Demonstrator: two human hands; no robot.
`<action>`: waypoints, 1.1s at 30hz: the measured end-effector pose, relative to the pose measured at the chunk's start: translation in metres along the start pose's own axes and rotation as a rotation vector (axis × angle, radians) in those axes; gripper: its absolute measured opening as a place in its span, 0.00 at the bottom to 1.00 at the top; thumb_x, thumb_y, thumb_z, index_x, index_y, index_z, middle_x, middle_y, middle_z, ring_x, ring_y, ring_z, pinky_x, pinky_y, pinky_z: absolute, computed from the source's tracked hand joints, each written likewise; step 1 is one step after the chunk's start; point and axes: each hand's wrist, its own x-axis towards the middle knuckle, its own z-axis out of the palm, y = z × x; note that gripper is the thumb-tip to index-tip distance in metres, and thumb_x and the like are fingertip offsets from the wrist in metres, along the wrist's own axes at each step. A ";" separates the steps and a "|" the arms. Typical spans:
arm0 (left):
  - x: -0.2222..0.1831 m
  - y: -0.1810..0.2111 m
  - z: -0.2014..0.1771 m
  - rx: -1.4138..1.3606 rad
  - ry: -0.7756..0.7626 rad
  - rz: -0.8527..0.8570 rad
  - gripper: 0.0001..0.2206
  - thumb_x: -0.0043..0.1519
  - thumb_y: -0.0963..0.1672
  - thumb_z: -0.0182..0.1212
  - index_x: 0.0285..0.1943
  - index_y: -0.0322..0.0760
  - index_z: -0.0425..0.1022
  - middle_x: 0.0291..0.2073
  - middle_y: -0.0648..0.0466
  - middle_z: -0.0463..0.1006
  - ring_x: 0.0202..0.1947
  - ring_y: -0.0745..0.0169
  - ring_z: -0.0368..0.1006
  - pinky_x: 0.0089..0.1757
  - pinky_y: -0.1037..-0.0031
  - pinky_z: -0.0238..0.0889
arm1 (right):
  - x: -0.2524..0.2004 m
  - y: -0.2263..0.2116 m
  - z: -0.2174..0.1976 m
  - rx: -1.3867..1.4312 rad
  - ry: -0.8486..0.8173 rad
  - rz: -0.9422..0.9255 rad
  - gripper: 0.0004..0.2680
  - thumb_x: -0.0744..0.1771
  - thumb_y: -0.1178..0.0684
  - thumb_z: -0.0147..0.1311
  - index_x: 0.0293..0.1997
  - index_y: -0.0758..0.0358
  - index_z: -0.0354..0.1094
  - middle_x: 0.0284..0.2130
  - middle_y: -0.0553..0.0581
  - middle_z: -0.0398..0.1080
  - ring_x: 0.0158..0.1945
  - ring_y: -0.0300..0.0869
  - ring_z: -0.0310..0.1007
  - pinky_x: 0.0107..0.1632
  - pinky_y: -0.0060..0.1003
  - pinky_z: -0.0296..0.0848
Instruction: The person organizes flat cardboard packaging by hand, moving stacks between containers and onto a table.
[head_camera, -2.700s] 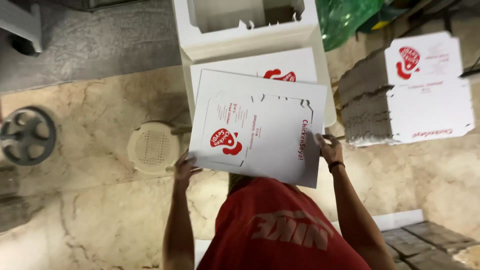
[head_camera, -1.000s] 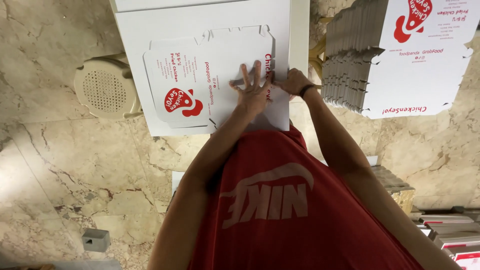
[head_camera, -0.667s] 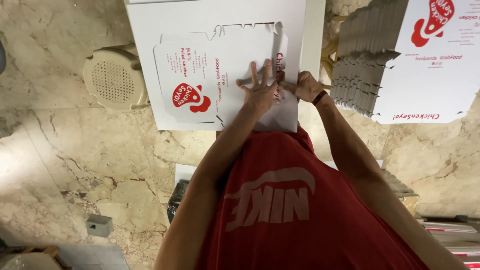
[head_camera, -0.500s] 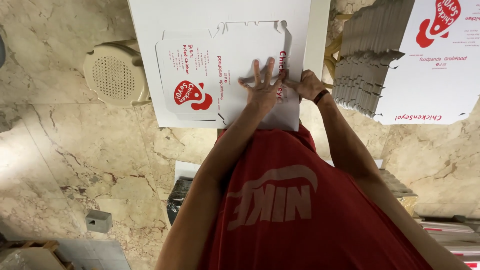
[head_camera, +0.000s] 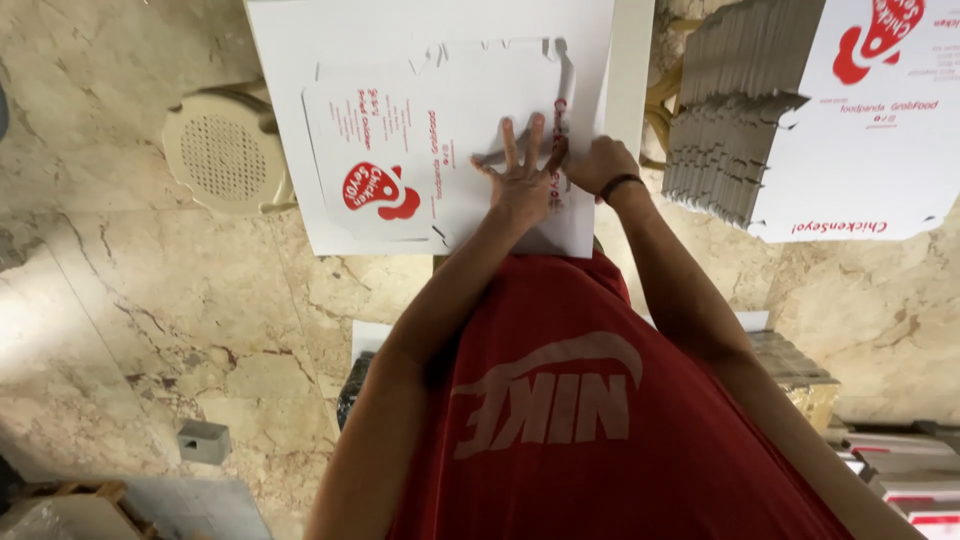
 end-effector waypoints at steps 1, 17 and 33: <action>0.003 0.003 0.001 -0.009 0.005 -0.031 0.38 0.68 0.53 0.60 0.83 0.61 0.39 0.76 0.47 0.08 0.70 0.21 0.01 0.53 0.09 0.40 | 0.021 0.013 0.015 -0.172 0.116 -0.044 0.22 0.62 0.39 0.55 0.46 0.75 0.74 0.32 0.74 0.75 0.36 0.62 0.79 0.39 0.59 0.81; 0.003 0.003 -0.002 -0.026 0.017 -0.062 0.37 0.68 0.55 0.57 0.83 0.66 0.38 0.74 0.50 0.05 0.70 0.21 0.01 0.53 0.08 0.41 | -0.068 -0.050 -0.056 0.243 -0.165 -0.044 0.23 0.63 0.52 0.59 0.57 0.87 0.64 0.46 0.88 0.68 0.41 0.71 0.77 0.37 0.56 0.83; 0.018 0.000 0.007 -0.066 0.121 -0.064 0.43 0.67 0.47 0.64 0.83 0.72 0.32 0.76 0.56 0.13 0.72 0.28 0.08 0.52 0.06 0.38 | -0.035 0.005 -0.033 0.336 -0.191 -0.247 0.10 0.68 0.55 0.61 0.25 0.65 0.72 0.17 0.57 0.69 0.18 0.41 0.69 0.19 0.33 0.73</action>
